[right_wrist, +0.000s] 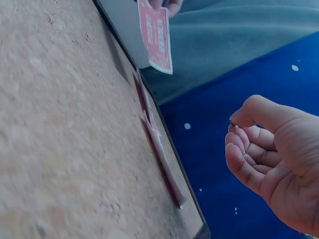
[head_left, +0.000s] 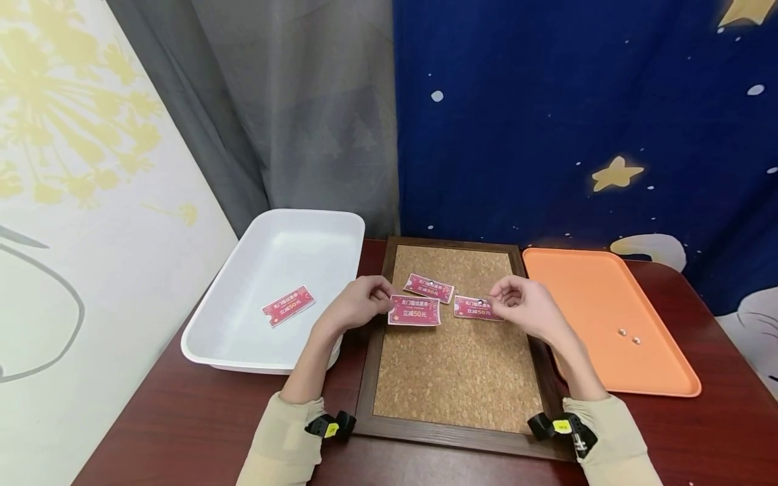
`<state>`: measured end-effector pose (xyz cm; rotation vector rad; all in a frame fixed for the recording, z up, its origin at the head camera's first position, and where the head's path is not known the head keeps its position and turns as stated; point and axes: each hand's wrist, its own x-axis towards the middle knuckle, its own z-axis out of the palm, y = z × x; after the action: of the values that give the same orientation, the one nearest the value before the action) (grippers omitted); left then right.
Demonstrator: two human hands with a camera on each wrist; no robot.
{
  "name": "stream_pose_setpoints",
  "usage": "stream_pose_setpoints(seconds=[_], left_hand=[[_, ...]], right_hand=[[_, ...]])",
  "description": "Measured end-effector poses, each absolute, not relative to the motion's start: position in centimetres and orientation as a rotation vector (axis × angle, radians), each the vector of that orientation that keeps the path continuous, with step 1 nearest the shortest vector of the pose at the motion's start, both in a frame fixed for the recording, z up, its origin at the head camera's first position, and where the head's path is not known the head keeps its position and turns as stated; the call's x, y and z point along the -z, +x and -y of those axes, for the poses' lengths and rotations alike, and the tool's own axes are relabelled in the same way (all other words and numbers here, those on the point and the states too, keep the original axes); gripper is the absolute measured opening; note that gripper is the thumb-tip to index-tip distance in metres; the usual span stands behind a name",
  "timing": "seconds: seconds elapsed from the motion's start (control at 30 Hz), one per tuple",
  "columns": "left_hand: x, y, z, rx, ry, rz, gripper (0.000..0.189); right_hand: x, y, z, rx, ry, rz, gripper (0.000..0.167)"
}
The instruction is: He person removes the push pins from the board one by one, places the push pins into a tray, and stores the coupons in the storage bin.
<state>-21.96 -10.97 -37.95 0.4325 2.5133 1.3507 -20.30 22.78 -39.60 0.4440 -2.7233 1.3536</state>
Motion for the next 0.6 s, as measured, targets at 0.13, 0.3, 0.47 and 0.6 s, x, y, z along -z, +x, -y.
stream_pose_setpoints(seconds=[0.13, 0.3, 0.47, 0.6], left_hand=[[37.6, -21.8, 11.7, -1.386, 0.439, -2.488, 0.012], [37.2, -21.7, 12.8, -1.441, 0.467, -2.456, 0.014], [36.9, -21.6, 14.2, -1.501, 0.417, -2.443, 0.017], [36.8, -21.6, 15.3, -1.551, 0.350, -2.453, 0.019]], right_hand=[[39.6, -20.2, -23.7, -1.328, 0.426, 2.735, 0.010], [39.6, -19.7, -24.7, -1.296, 0.399, 2.733, 0.010], [39.3, -19.1, -25.9, -1.277, 0.387, 2.714, 0.008], [39.4, -18.8, -27.0, -1.258, 0.353, 2.714, 0.008]])
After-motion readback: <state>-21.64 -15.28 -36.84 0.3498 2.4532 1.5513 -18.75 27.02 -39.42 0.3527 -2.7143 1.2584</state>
